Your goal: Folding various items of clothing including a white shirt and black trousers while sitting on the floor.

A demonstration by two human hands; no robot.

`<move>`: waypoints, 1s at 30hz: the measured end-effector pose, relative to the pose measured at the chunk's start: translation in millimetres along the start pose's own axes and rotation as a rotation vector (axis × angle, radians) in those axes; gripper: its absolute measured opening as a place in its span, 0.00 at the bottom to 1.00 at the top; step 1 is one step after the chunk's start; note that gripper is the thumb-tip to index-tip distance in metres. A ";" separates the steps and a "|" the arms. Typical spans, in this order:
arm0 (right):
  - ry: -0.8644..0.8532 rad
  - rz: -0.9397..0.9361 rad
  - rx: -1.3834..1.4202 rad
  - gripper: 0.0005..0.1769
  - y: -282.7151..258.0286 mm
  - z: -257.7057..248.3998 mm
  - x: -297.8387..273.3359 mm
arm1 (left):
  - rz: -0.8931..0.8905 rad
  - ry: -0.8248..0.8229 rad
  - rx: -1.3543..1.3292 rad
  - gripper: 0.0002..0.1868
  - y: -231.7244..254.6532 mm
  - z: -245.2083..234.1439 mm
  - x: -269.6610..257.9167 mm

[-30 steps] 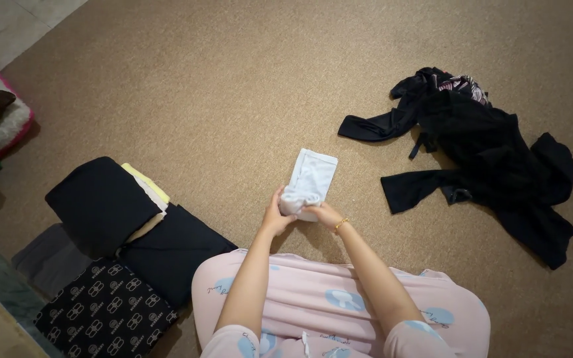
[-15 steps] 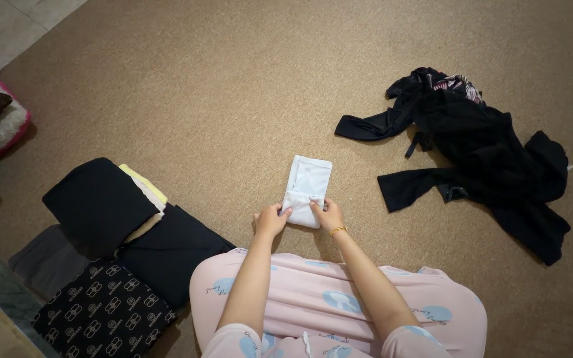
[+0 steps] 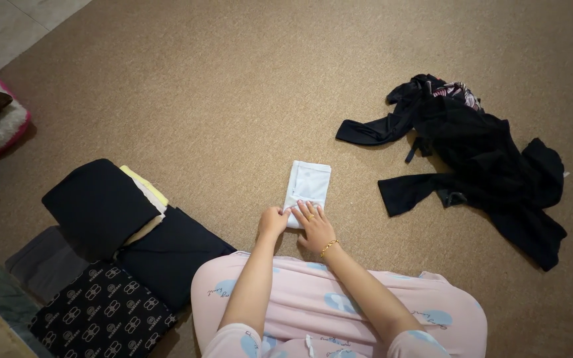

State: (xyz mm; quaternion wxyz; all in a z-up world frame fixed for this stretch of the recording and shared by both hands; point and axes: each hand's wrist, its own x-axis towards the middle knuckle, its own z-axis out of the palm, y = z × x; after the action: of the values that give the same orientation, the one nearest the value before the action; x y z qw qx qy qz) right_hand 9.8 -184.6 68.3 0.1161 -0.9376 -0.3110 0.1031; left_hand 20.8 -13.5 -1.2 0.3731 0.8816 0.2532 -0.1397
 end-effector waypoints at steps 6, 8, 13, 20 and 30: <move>0.134 -0.165 -0.196 0.37 59.5 83.7 24.9 | 0.677 0.359 -0.159 0.21 37.3 -30.2 -32.2; 0.072 -0.132 -0.184 0.35 57.6 70.5 23.8 | 0.632 0.108 -0.375 0.20 36.8 -20.3 -29.3; -0.306 0.033 -0.091 0.22 51.0 26.7 3.5 | 0.313 -0.438 -0.548 0.19 1.7 29.0 3.1; -0.178 0.208 0.517 0.23 89.1 18.5 19.1 | 0.298 -0.373 -0.459 0.24 3.8 22.9 5.3; 0.389 0.534 0.885 0.21 122.5 55.2 43.6 | 0.278 -0.074 -0.387 0.23 3.1 40.1 15.1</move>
State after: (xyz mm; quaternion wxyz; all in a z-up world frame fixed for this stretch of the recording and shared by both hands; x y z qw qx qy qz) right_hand 97.9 -245.2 -24.0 0.5243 -0.8474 0.0378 0.0749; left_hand 32.8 -39.4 -33.3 0.5597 0.8144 0.1375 -0.0681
